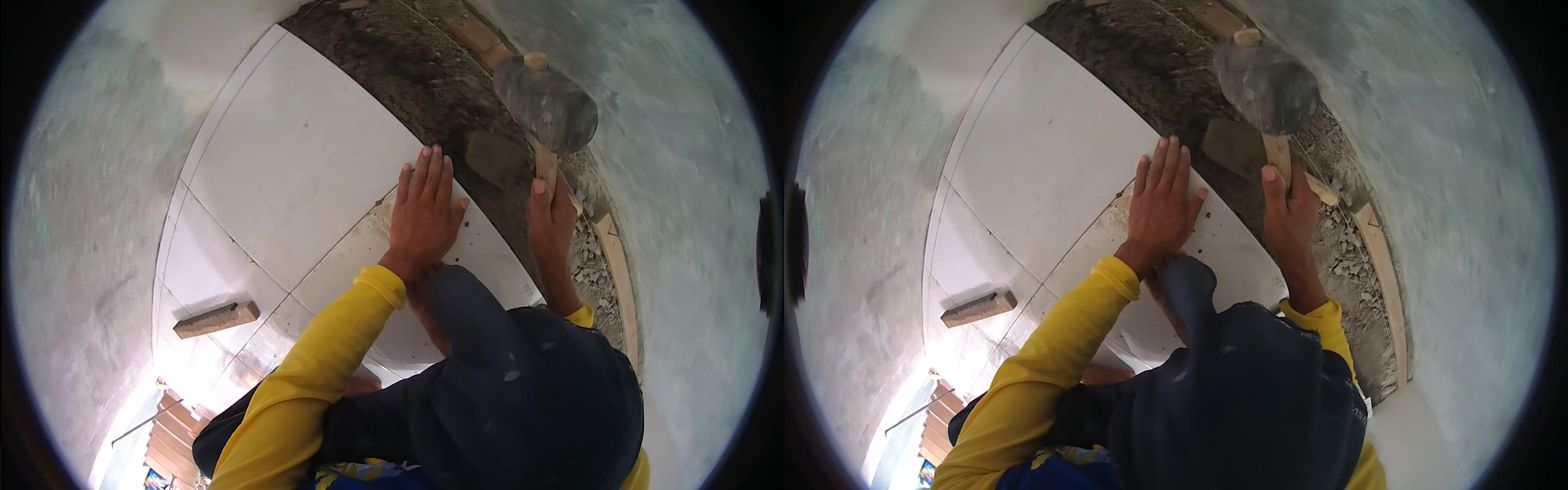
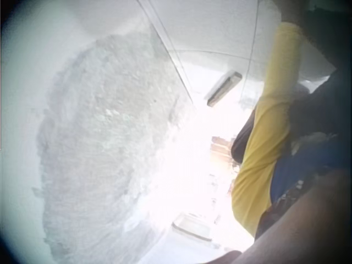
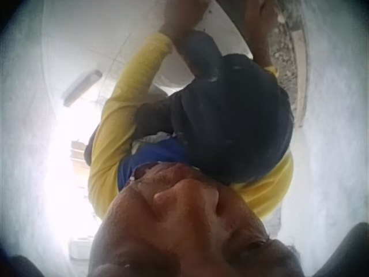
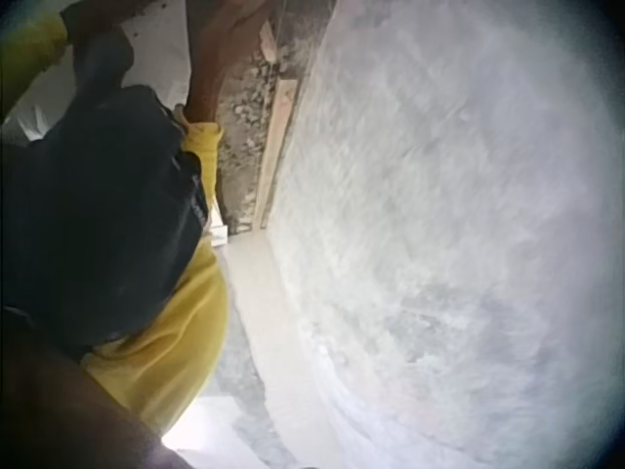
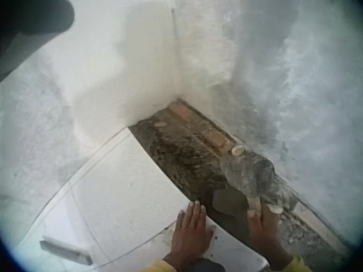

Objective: The person spreads cement on the floor using a trowel, places a white tile, and taps it with a rubber mallet to secure it. They repeat this process by applying cement to the back of another tile and setting it in place.

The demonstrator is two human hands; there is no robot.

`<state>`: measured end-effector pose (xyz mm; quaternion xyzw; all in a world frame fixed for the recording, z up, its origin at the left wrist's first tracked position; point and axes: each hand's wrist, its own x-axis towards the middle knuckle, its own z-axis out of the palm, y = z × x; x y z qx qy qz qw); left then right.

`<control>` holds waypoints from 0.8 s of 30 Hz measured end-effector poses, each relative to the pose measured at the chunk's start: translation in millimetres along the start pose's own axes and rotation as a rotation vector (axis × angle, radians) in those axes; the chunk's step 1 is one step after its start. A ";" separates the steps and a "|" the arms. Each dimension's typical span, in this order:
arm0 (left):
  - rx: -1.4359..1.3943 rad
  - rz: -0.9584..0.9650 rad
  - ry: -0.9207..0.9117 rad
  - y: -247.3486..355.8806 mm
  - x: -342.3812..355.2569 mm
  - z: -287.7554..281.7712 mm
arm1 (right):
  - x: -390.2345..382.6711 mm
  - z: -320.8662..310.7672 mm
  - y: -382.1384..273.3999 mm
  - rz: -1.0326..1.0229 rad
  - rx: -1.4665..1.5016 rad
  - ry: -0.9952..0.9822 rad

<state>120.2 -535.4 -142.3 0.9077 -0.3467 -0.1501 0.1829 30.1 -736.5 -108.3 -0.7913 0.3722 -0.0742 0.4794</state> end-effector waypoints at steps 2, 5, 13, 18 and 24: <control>-0.042 -0.033 -0.013 1.1 -11.3 -3.1 | -4.4 -1.5 2.4 -0.068 -0.066 -0.030; -0.068 -0.110 -0.030 -4.9 -41.6 -12.8 | -14.7 0.7 7.8 -0.189 -0.179 -0.128; -0.066 -0.290 -0.115 -17.2 -76.0 -16.8 | -34.0 57.9 -36.0 -0.419 -0.294 -0.472; -0.020 -0.206 0.027 -22.6 -82.9 2.8 | -25.7 74.8 -47.0 -0.609 -0.299 -0.523; -0.043 -0.206 -0.007 -26.4 -76.4 -3.9 | -17.4 88.6 -54.9 -0.677 -0.124 -0.404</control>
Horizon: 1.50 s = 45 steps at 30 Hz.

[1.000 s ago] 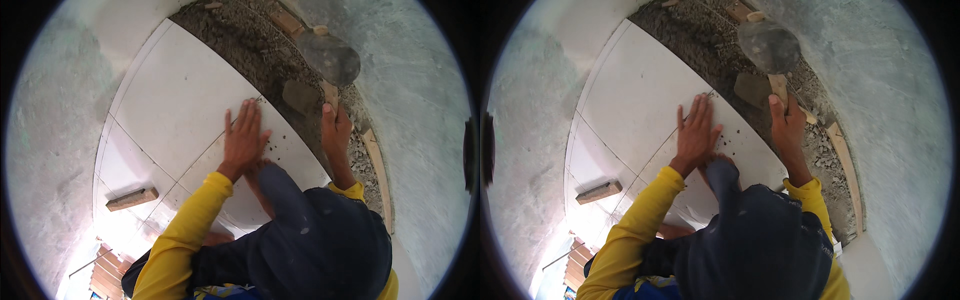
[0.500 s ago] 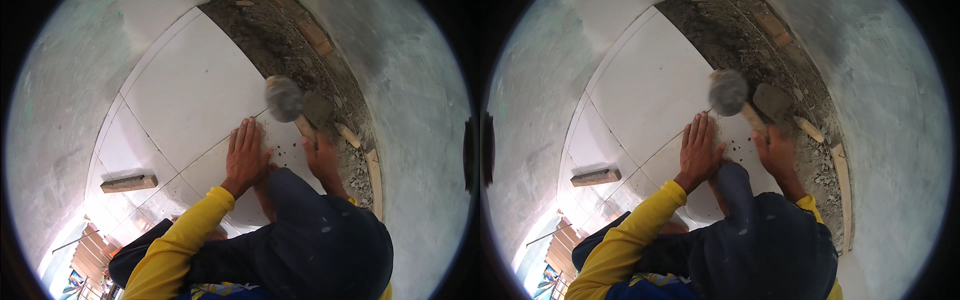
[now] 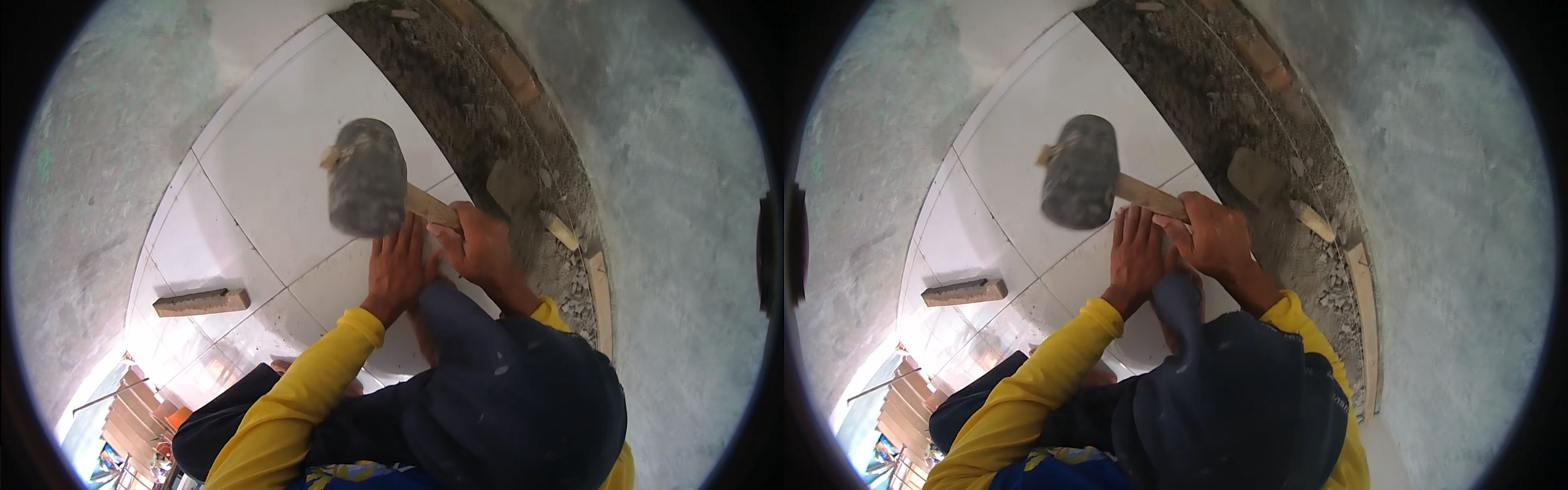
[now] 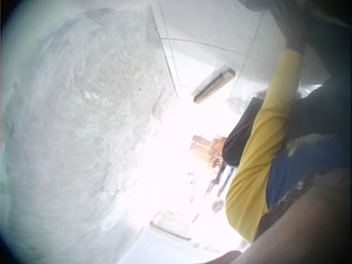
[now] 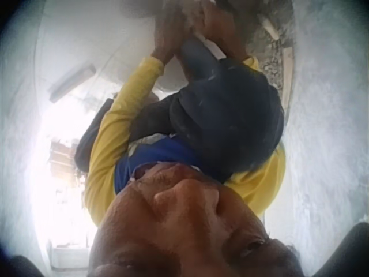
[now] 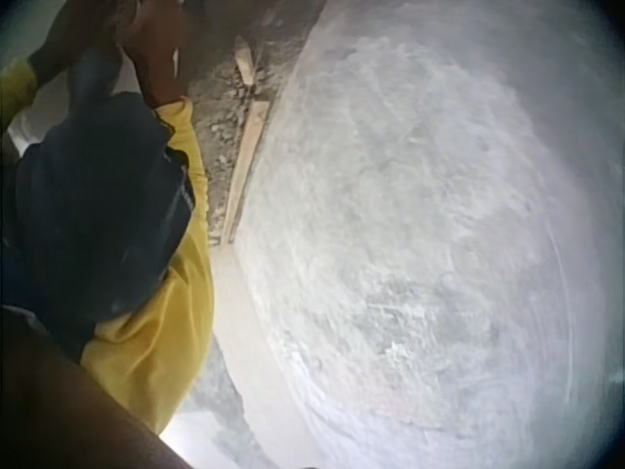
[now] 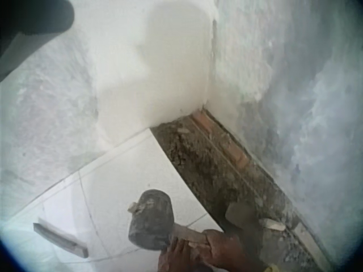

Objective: The person spreads cement on the floor using a trowel, places a white tile, and taps it with a rubber mallet to secure it. They repeat this process by applying cement to the back of another tile and setting it in place.

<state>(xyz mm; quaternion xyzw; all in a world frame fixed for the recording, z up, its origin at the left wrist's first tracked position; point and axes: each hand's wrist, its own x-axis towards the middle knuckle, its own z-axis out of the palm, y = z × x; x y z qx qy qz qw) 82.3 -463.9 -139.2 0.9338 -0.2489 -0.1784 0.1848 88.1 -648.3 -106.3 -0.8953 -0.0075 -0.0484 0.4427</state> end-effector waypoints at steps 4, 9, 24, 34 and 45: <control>0.010 0.003 0.041 -0.3 -5.4 7.5 | -2.2 1.1 11.2 -0.028 -0.039 -0.070; 0.005 0.002 0.026 1.5 3.2 2.9 | 10.0 -2.8 6.8 -0.046 -0.082 -0.017; -0.011 0.003 0.055 2.2 -6.7 -5.0 | -4.5 8.5 18.2 0.204 -0.064 -0.012; -0.079 -0.221 0.082 -40.3 -68.3 -11.9 | -32.2 -16.0 34.8 0.581 0.342 0.269; -0.426 -0.009 0.179 4.5 -29.0 24.5 | -40.9 12.3 15.3 0.689 0.488 0.208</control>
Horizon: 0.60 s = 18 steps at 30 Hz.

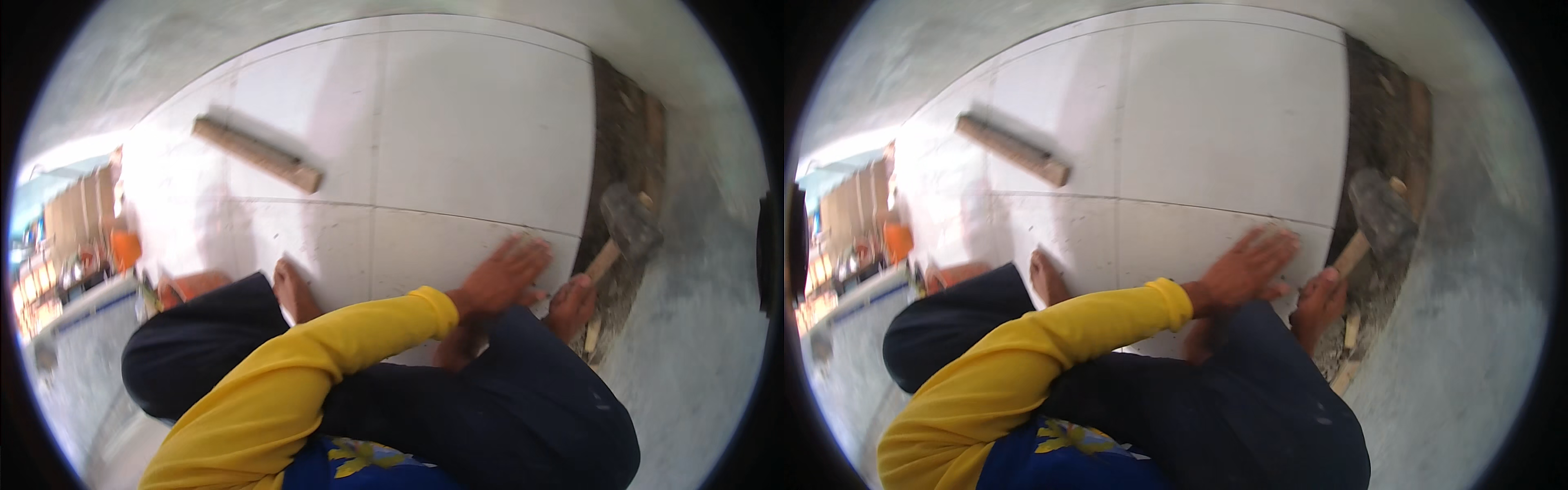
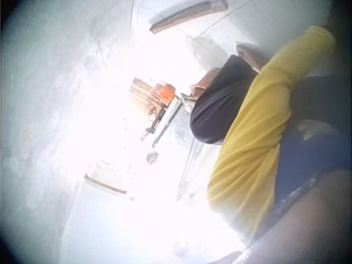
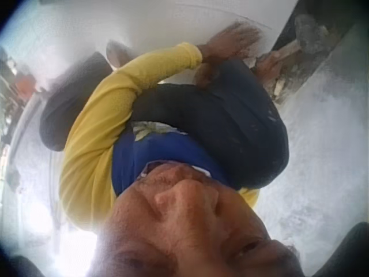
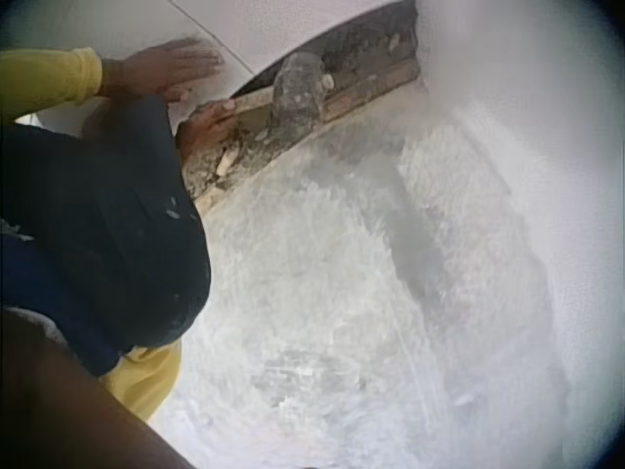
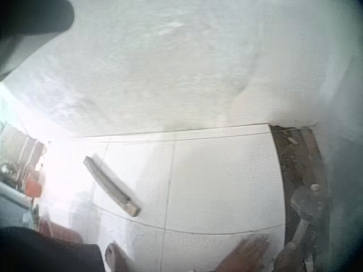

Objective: The person spreads cement on the floor using a trowel, places a white tile, and taps it with a rubber mallet to secure it. They repeat this process by applying cement to the back of another tile and setting it in place.

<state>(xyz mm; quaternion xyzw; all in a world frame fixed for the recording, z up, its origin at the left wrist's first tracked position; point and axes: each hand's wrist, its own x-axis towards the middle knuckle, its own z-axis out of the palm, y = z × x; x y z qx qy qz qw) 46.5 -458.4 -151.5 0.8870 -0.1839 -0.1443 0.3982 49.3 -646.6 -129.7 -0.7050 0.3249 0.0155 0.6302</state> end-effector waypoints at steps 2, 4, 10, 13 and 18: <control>0.018 0.049 0.097 8.8 -0.6 -17.3 | -6.1 13.9 -12.6 -0.026 -0.146 -0.088; 0.113 -0.083 0.118 -9.0 -17.3 -33.7 | -6.9 23.1 -21.8 -0.057 -0.311 -0.157; 0.351 -0.234 0.175 -60.8 -74.9 -77.1 | -10.1 53.0 -18.8 -0.107 -0.533 -0.466; 0.353 -0.220 0.195 -63.4 -82.0 -82.6 | -16.0 70.7 -24.0 -0.206 -0.504 -0.537; 0.350 -0.227 0.204 -63.1 -80.7 -83.1 | -22.5 88.8 -28.4 -0.274 -0.486 -0.532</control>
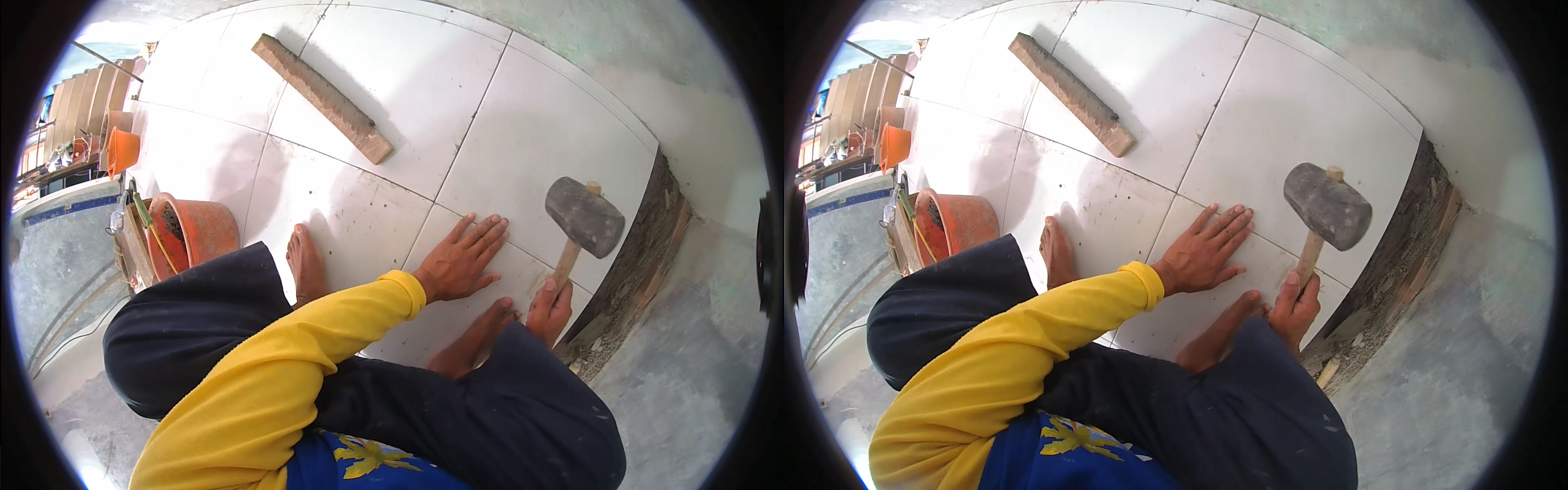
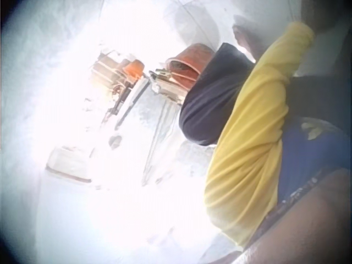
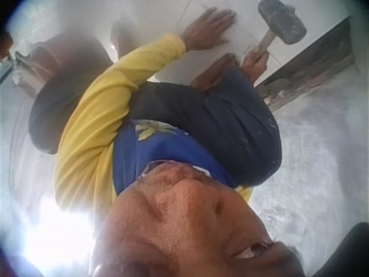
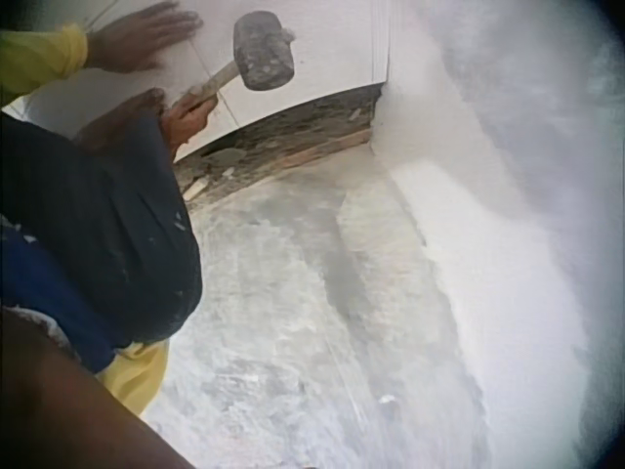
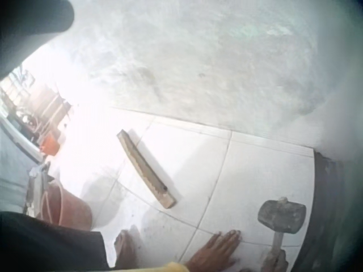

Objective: The person spreads cement on the floor using a trowel, places a white tile, and taps it with a rubber mallet to secure it. They repeat this process by applying cement to the back of another tile and setting it in place.

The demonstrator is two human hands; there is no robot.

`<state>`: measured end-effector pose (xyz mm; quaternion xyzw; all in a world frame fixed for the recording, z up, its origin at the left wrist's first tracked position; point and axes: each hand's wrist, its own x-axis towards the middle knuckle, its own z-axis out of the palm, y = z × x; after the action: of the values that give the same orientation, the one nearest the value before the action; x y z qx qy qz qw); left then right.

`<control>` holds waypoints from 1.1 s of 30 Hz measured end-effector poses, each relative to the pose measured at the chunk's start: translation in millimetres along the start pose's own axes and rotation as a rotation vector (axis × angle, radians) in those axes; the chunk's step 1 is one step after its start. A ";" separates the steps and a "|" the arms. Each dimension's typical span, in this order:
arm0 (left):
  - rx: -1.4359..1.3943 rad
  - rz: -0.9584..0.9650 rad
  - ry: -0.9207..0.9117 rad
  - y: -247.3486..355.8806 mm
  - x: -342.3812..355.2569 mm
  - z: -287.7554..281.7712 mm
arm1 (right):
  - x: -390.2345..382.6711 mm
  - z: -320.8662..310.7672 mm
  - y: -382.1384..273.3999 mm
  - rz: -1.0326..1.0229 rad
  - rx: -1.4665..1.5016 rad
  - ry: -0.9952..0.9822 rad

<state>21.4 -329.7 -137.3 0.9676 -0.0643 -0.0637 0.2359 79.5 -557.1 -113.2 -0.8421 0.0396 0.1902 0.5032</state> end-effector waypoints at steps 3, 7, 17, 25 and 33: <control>0.001 0.001 0.019 -2.0 -1.3 0.7 | 13.7 6.9 4.4 0.019 -0.207 -0.107; 0.011 0.005 0.035 -5.1 -0.7 2.1 | 6.7 8.0 -2.2 0.064 -0.094 -0.022; -0.013 0.031 0.029 -31.6 11.1 2.9 | 11.0 11.9 -31.0 0.240 0.323 0.071; 0.175 -0.030 0.146 -115.6 93.9 -55.0 | 25.1 20.1 -39.3 0.267 0.458 0.185; 0.194 -0.042 0.105 -121.3 93.0 -62.0 | 34.4 35.6 -51.1 0.280 0.299 0.026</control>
<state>133.9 -209.5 -147.6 0.9890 -0.0375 -0.0110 0.1426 114.5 -497.0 -98.0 -0.7466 0.1906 0.2395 0.5907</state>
